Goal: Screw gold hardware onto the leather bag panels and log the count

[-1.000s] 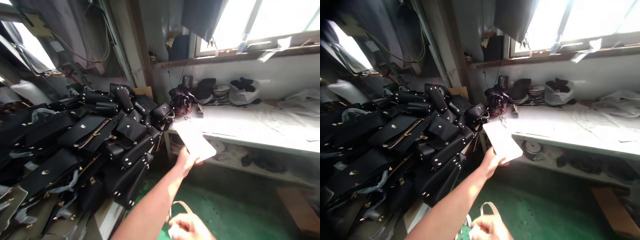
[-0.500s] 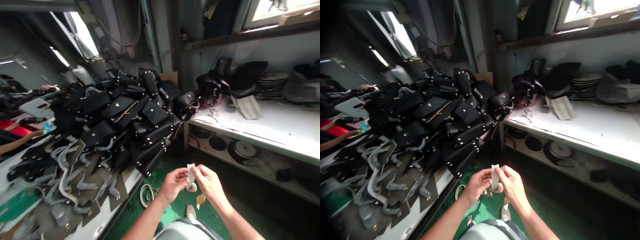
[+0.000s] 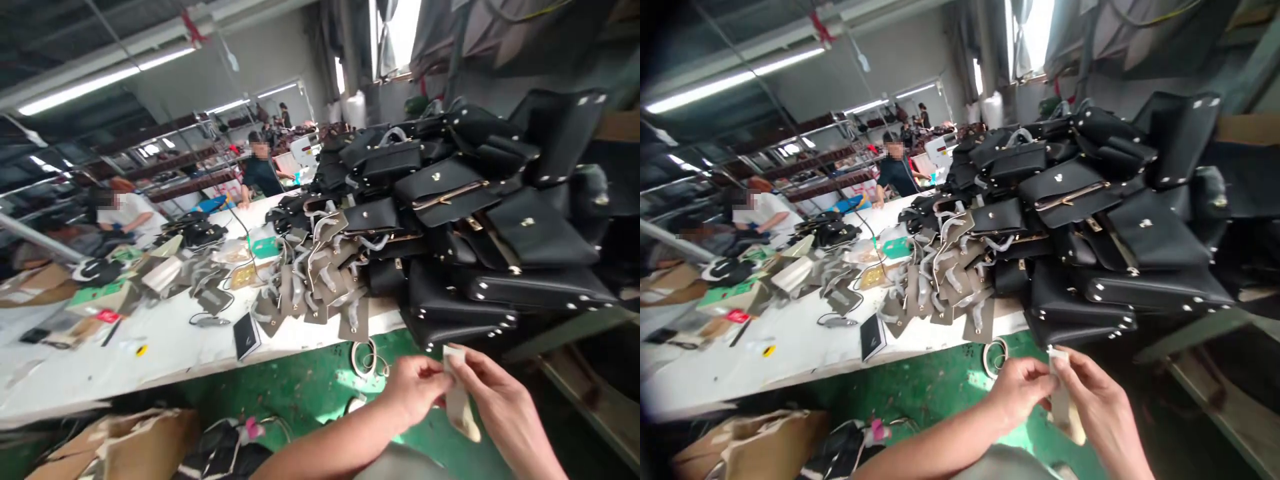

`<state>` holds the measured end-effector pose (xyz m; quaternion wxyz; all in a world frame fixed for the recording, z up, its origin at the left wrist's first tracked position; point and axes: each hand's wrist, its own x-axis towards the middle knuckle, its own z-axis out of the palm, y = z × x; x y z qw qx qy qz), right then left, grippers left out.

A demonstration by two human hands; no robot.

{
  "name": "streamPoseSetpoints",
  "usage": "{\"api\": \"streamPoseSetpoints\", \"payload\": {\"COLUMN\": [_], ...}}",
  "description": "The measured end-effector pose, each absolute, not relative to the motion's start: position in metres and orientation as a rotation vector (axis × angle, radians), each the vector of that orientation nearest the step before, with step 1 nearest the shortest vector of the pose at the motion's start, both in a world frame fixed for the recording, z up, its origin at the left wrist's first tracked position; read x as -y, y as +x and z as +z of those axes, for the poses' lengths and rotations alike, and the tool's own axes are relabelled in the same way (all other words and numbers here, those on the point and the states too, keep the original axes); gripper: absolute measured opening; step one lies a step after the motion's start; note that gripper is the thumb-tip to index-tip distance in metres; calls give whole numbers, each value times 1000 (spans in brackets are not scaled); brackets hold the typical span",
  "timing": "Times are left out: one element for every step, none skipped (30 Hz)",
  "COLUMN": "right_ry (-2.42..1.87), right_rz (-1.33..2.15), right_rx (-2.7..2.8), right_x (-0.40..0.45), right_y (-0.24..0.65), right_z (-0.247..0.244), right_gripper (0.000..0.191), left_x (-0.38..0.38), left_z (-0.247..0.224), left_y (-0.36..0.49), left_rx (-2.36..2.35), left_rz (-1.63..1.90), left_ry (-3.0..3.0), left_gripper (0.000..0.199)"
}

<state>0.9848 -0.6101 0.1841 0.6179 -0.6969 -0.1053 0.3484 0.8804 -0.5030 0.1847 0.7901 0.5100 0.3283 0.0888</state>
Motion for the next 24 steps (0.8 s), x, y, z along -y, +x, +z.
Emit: {"api": "streamPoseSetpoints", "payload": {"right_ry": [-1624,-1648,-1676,-1703,-1724,-1741,-1750,-1751,-1749,-1750,-1755,-1763,-1776,-1795,-1817,-1838,-1859,-1877,-1889,-1894,-1891,-1880,-1862,-1839], "right_rz": [793,794,809,826,837,835,822,802,792,801,826,857,887,913,934,946,954,959,962,966,973,988,1012,1033], "right_rx": [233,240,259,291,333,378,414,434,443,439,428,414,402,391,375,353,329,313,305,304,306,308,310,312], "right_x": [598,587,575,563,551,540,528,517,507,498,490,484,480,477,476,475,475,474,474,473,472,471,469,468], "right_y": [980,975,970,965,960,955,950,945,940,935,930,925,920,916,912,908,904,901,897,893,889,885,881,877], "right_z": [186,187,188,188,187,186,185,185,184,184,185,186,188,190,192,195,197,199,201,202,203,203,203,203], "right_gripper": [66,67,67,64,60,56,53,53,53,55,56,57,58,59,59,59,58,58,57,57,56,56,57,58], "left_x": [493,484,474,463,453,442,430,417,402,386,368,349,329,309,289,270,252,236,222,209,199,191,184,179], "left_z": [183,180,177,173,169,165,160,156,151,145,139,133,126,118,110,102,95,89,84,80,78,76,75,75], "left_y": [875,869,862,856,848,841,833,825,818,810,803,797,792,788,785,784,784,786,790,795,802,810,818,827], "left_rx": [-706,-701,-696,-693,-696,-703,-711,-721,-732,-745,-764,-793,-840,-904,-982,-1064,-1140,-1204,-1257,-1299,-1335,-1365,-1390,-1410], "left_rz": [194,194,191,189,191,196,202,211,226,247,273,308,351,401,454,501,537,564,582,594,602,604,599,587], "left_ry": [1083,1073,1068,1074,1089,1108,1129,1152,1176,1198,1219,1244,1272,1298,1324,1350,1377,1406,1436,1467,1496,1522,1545,1563], "left_gripper": [56,55,53,53,52,51,50,48,46,45,44,45,46,49,51,54,56,57,59,60,61,60,56,50]}}
